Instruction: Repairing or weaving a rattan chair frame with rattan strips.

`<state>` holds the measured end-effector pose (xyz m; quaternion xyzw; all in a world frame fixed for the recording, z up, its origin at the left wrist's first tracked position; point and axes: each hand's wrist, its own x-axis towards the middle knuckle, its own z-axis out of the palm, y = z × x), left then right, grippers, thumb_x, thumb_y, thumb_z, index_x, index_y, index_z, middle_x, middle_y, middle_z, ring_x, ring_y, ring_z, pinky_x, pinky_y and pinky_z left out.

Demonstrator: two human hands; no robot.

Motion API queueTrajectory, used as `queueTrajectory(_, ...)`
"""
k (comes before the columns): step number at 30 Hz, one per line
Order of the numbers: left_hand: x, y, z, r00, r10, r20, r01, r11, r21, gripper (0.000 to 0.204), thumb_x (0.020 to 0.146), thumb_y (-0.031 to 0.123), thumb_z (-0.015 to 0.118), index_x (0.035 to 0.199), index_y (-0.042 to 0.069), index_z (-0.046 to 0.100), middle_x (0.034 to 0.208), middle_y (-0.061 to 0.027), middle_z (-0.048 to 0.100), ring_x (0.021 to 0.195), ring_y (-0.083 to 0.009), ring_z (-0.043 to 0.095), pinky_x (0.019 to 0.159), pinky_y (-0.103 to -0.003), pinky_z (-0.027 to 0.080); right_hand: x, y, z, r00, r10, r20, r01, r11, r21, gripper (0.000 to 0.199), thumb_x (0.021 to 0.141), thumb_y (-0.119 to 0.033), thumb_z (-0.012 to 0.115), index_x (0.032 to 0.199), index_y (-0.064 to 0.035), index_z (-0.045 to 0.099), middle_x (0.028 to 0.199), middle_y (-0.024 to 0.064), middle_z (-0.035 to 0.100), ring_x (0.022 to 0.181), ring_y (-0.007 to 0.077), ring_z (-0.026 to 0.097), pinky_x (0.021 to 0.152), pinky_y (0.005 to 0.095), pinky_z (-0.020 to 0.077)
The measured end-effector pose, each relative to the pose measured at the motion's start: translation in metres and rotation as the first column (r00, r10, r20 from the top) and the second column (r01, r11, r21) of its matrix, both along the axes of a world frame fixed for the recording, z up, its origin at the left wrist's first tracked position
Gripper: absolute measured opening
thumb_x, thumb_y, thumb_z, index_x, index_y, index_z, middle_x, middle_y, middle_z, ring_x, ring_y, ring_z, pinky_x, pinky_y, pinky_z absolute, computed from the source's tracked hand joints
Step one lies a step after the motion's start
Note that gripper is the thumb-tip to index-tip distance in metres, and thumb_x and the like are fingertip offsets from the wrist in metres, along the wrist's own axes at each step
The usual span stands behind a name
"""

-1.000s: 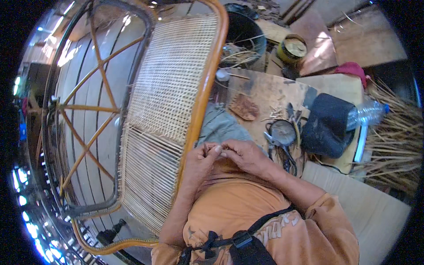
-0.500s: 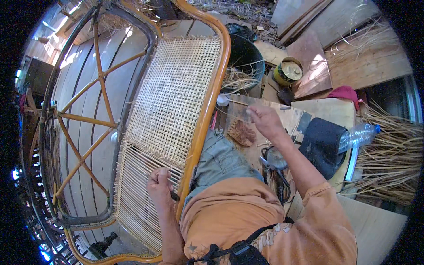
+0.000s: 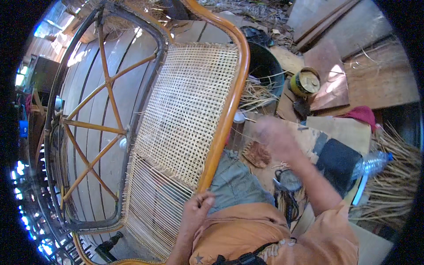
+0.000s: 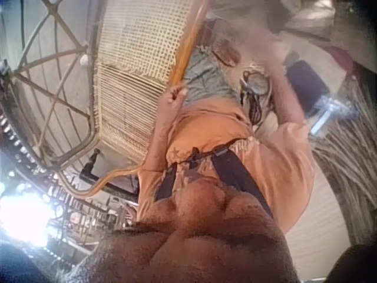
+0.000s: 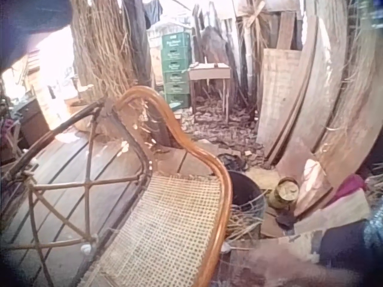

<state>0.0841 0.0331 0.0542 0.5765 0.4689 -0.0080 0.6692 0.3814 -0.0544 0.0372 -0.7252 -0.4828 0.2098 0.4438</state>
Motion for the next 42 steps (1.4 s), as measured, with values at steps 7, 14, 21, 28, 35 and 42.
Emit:
queueTrajectory(7,-0.016,0.000,-0.018,0.959,-0.244,-0.143,0.218,0.960,-0.175,0.026,0.087,0.024,0.060,0.100,0.001,0.063,0.082,-0.0068,0.065,0.073,-0.0109,0.058,0.067,-0.026,0.048,0.220,0.086,-0.171,0.923,-0.256,0.286,0.348,0.874,-0.340,0.027,0.087,-0.023,0.048,0.090,0.0012,0.059,0.075,0.0136,0.062,0.070,0.0265,0.060,0.066,0.0369,0.0454)
queueTrajectory(14,-0.009,0.031,-0.027,0.936,-0.333,-0.113,0.289,0.913,-0.288,0.030,0.089,0.031,0.055,0.102,0.004,0.061,0.084,-0.0117,0.064,0.074,-0.0223,0.062,0.068,-0.032,0.048,0.169,0.177,-0.269,0.803,-0.549,-0.232,0.371,0.765,-0.527,0.036,0.085,-0.033,0.054,0.087,0.0012,0.065,0.076,0.0140,0.064,0.072,0.0230,0.061,0.067,0.0364,0.0457)
queueTrajectory(21,-0.015,0.035,-0.041,0.959,-0.279,-0.050,0.234,0.878,-0.417,0.031,0.089,0.035,0.054,0.098,0.005,0.059,0.076,-0.0124,0.062,0.069,-0.0247,0.061,0.065,-0.035,0.048,0.174,0.187,-0.307,0.941,-0.327,-0.088,0.201,0.748,-0.632,0.035,0.085,-0.034,0.054,0.089,0.0002,0.064,0.075,0.0120,0.063,0.070,0.0217,0.060,0.066,0.0349,0.0456)
queueTrajectory(28,-0.019,0.023,-0.038,0.953,-0.296,-0.060,0.272,0.929,-0.250,0.030,0.088,0.036,0.052,0.093,0.007,0.060,0.072,-0.0126,0.061,0.065,-0.0271,0.060,0.062,-0.037,0.047,0.256,0.112,-0.244,0.969,-0.155,0.192,0.245,0.697,-0.674,0.035,0.086,-0.034,0.054,0.091,-0.0008,0.064,0.075,0.0101,0.063,0.069,0.0203,0.059,0.065,0.0335,0.0456)
queueTrajectory(35,-0.032,-0.007,-0.013,0.962,-0.272,0.016,0.264,0.943,0.201,0.022,0.085,0.027,0.058,0.091,0.006,0.060,0.077,-0.0119,0.062,0.066,-0.0290,0.060,0.060,-0.038,0.048,0.211,0.041,-0.035,0.844,-0.441,0.304,0.496,0.859,-0.130,0.027,0.090,-0.025,0.053,0.101,-0.0019,0.059,0.073,0.0047,0.055,0.063,0.0120,0.050,0.057,0.0274,0.0417)
queueTrajectory(42,-0.033,-0.006,0.019,0.996,-0.073,0.044,0.053,0.936,0.348,0.034,0.084,0.026,0.061,0.110,0.005,0.055,0.091,-0.0117,0.062,0.074,-0.0223,0.061,0.068,-0.032,0.050,-0.095,-0.012,0.011,0.834,0.406,-0.374,-0.508,0.830,-0.231,0.027,0.077,-0.007,0.058,0.104,-0.0023,0.060,0.096,0.0138,0.063,0.087,0.0283,0.061,0.076,0.0348,0.0488)
